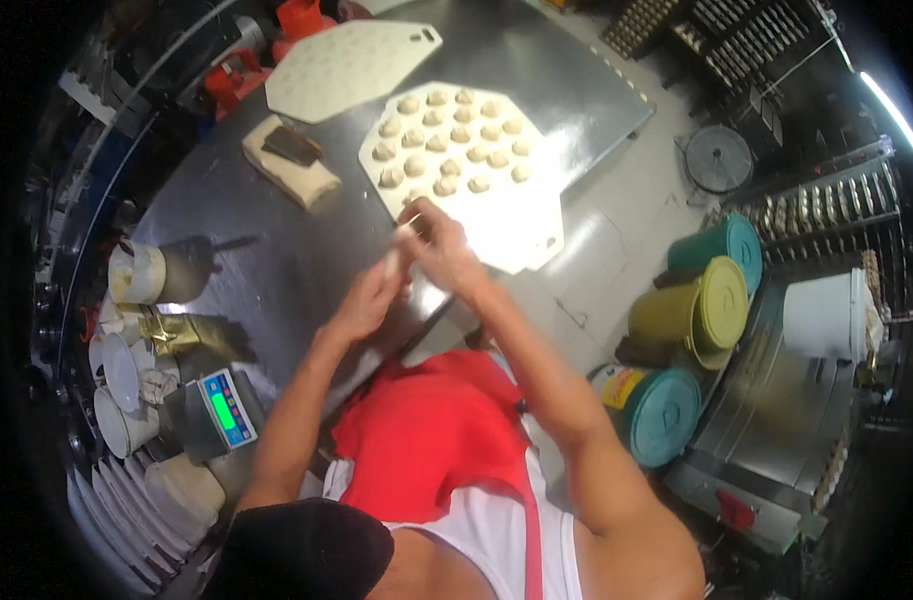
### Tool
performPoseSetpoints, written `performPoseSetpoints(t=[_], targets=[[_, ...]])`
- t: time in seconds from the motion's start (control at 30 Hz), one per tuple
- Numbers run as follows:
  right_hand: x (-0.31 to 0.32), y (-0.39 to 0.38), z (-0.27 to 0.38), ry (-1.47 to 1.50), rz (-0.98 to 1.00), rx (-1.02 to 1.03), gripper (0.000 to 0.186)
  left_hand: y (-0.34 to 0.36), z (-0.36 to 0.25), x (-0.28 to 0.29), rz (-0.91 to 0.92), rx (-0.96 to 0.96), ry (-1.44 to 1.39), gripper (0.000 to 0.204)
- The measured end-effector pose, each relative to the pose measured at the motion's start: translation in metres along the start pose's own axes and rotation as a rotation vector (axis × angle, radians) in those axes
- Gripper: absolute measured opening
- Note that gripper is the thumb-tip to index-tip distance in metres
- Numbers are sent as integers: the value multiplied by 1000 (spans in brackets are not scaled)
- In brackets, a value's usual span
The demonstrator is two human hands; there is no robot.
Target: The person shapes dough by rolling pieces into balls and placing them onto hexagonal trays, and also uses a bench scraper to divide large sections of dough on a metal counter.
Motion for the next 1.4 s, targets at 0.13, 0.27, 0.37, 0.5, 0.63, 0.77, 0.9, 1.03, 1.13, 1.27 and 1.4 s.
performPoseSetpoints(t=[0.13,0.27,0.37,0.5,0.63,0.77,0.9,1.03,1.13,1.27,1.4], targets=[[-9,-29,-3,-492,-44,-169,49,12,-14,-11,70,-69,407,35],[14,-17,8,-397,-228,-96,34,34,-56,-36,-30,-120,343,33],[11,-4,-11,-387,-220,-99,28,62,-17,-47,-44,-117,398,32],[15,-16,-10,-275,-2,94,23,100,68,-37,-43,-4,122,38],[130,33,-100,-202,-305,-102,22,99,16,-50,-186,191,295,43],[167,80,-150,-517,-420,-58,17,86,2,-45,-118,282,110,56],[167,74,-145,-823,-455,166,30,74,1,-52,-121,241,308,59],[90,30,-107,-215,28,-215,45,72,3,-66,-221,167,-76,60],[52,26,-86,-203,210,29,28,59,32,-55,-187,196,-29,45],[61,23,-74,16,47,-222,24,53,16,-52,32,193,-41,40],[44,-8,-66,-470,101,-192,45,49,2,-64,48,19,337,31]])
Point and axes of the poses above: each hand's wrist, its own y-axis towards the middle knuckle, its own x-axis out of the back of the hand, z = x × y, the point moved 1 cm from there along y, towards the middle knuckle, and after that the axes turned 4 degrees about -x, right-handed, at the moved point
